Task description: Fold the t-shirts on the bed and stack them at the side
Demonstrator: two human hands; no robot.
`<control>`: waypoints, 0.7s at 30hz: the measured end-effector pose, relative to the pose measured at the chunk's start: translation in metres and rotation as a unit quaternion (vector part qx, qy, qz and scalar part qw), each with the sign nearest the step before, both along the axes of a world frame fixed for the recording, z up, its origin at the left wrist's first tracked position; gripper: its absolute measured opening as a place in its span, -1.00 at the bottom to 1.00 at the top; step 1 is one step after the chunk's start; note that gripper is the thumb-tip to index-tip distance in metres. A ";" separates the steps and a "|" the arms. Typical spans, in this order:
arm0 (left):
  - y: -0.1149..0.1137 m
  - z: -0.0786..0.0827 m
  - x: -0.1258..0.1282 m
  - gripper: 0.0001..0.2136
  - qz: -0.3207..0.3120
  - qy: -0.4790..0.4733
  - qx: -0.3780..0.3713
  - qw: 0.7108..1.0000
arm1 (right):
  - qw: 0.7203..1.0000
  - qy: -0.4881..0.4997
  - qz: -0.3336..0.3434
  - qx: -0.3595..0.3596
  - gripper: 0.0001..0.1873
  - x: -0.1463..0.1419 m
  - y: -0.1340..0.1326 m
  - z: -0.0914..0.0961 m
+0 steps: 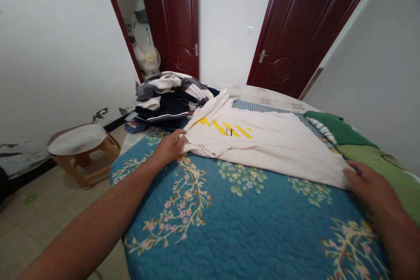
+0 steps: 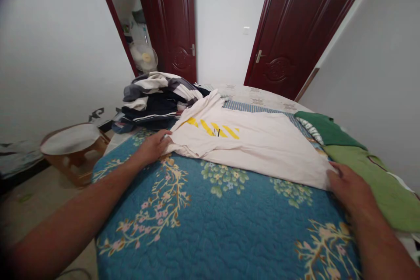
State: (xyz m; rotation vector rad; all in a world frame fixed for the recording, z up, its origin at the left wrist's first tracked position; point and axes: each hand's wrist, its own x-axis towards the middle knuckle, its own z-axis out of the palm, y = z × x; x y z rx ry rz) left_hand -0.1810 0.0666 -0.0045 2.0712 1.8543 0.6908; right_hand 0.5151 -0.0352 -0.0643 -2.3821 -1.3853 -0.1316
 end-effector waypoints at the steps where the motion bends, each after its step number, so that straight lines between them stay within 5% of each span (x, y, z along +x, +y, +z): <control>1: 0.001 -0.001 0.001 -0.54 -0.003 0.010 0.008 1.000 | 1.000 0.010 -0.010 0.009 -0.35 -0.010 -0.003 0.003; 8: -0.005 0.005 -0.024 -0.54 0.009 0.052 0.026 0.998 | 0.996 0.061 -0.056 0.013 -0.39 -0.029 -0.020 0.025; 21: -0.044 -0.006 -0.053 -0.51 0.042 0.132 0.010 0.990 | 0.998 -0.012 -0.040 -0.047 -0.33 -0.043 -0.063 0.010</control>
